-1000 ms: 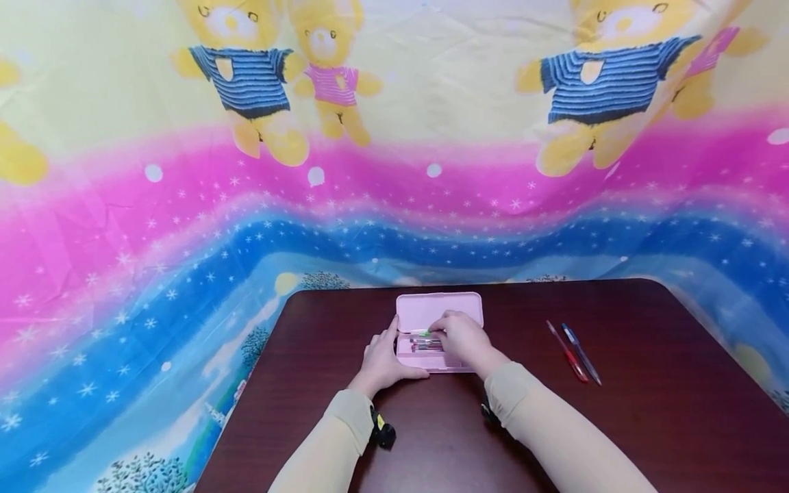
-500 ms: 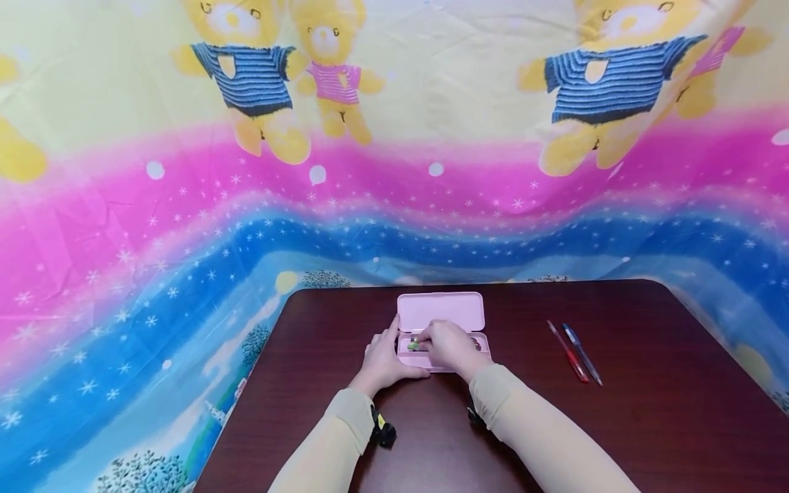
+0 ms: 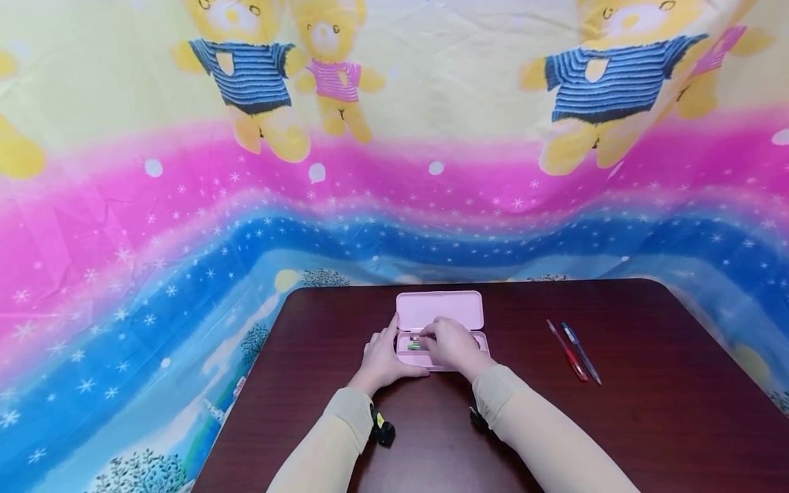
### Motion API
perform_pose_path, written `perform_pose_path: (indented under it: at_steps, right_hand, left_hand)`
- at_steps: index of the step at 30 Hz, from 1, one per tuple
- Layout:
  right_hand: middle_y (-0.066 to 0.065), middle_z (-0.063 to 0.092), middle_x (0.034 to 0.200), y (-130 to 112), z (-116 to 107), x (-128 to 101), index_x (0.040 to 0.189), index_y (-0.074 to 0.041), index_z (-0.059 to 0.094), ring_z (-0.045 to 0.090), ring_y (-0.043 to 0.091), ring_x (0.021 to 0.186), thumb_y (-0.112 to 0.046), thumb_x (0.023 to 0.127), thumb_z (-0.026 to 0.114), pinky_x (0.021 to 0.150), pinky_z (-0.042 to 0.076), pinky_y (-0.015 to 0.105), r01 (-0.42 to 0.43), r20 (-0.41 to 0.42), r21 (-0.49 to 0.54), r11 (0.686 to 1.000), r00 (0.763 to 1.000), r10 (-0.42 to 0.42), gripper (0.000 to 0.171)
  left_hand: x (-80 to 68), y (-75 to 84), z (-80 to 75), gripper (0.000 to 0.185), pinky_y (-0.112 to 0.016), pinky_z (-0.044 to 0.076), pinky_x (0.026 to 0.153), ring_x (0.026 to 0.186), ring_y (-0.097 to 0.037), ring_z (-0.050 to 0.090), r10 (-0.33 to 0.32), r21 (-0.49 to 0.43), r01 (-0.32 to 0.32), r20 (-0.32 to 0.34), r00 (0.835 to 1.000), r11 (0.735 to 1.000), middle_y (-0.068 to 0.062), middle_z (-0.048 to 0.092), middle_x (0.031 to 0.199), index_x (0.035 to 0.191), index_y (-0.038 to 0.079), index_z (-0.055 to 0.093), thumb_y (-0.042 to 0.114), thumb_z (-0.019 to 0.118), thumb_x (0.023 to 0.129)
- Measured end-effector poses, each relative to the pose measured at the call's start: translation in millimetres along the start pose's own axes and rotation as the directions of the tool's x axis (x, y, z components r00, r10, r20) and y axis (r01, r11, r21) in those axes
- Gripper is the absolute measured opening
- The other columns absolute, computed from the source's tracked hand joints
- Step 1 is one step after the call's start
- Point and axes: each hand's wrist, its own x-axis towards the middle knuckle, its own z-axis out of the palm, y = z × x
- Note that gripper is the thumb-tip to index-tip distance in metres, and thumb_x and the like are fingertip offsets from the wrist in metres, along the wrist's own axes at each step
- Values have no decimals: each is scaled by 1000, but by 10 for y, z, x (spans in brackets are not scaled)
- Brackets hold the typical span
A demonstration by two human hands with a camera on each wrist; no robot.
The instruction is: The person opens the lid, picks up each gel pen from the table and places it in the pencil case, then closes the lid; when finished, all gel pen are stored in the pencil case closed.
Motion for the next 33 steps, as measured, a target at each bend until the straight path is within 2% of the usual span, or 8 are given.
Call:
perform_pose_path:
  at_steps: [4, 9, 14, 18, 21, 25, 33]
  right_hand:
    - [6, 76, 103, 64, -147, -69, 113, -13, 87, 73, 23, 95, -21, 101, 80, 93, 61, 47, -58, -36, 41, 997, 998, 60, 16]
    - [9, 80, 112, 231, -421, -180, 122, -12, 84, 75, 24, 96, -24, 103, 78, 89, 61, 48, -112, -135, 75, 991, 983, 121, 24]
    - [17, 77, 114, 635, -670, -369, 131, -8, 80, 72, 34, 97, -24, 105, 74, 88, 58, 55, -190, -256, 79, 979, 945, 204, 31]
    - [26, 74, 123, 954, -830, -527, 135, -7, 76, 71, 47, 107, -25, 106, 71, 94, 55, 63, -254, -310, 49, 966, 915, 257, 35]
    - [31, 69, 134, 1154, -926, -636, 140, -6, 73, 67, 54, 119, -27, 108, 68, 100, 53, 68, -307, -306, 36, 951, 902, 303, 39]
    - [34, 62, 141, 1385, -1001, -774, 146, -3, 68, 63, 54, 121, -31, 110, 63, 96, 53, 69, -388, -264, 46, 921, 884, 386, 46]
    - [40, 54, 141, 1723, -1171, -974, 152, 1, 60, 55, 58, 125, -32, 109, 60, 92, 53, 69, -522, -218, 0, 853, 832, 510, 54]
  left_hand:
    - [10, 31, 32, 153, -63, 43, 119, 144, -37, 52, -5, 4, 5, 4, 1000, 1000, -8, 49, 172, 179, 20, 19, 72, 101, 60]
    - [1, 40, 29, 154, -62, 42, 120, 144, -37, 51, -5, -4, 5, 15, 1000, 1000, -9, 49, 172, 179, 20, 19, 72, 101, 59]
    - [-2, 36, 27, 154, -61, 41, 122, 148, -36, 49, -22, 3, 22, 16, 1000, 1000, -6, 46, 175, 179, 24, 17, 73, 101, 59]
    - [5, 16, 17, 154, -62, 40, 122, 149, -36, 49, -25, 5, 25, 16, 1000, 1000, -7, 44, 176, 179, 27, 14, 74, 100, 60]
    - [11, 5, 9, 155, -63, 41, 122, 148, -37, 49, -22, 4, 22, 9, 1000, 1000, -6, 45, 175, 179, 26, 15, 75, 99, 60]
    - [10, -5, 6, 154, -62, 41, 123, 149, -37, 49, -26, 4, 26, 7, 1000, 1000, -7, 44, 176, 179, 25, 15, 73, 100, 60]
    - [6, -11, 18, 153, -63, 40, 124, 151, -38, 48, -29, -5, 29, 19, 999, 1000, -9, 44, 175, 179, 25, 15, 74, 99, 61]
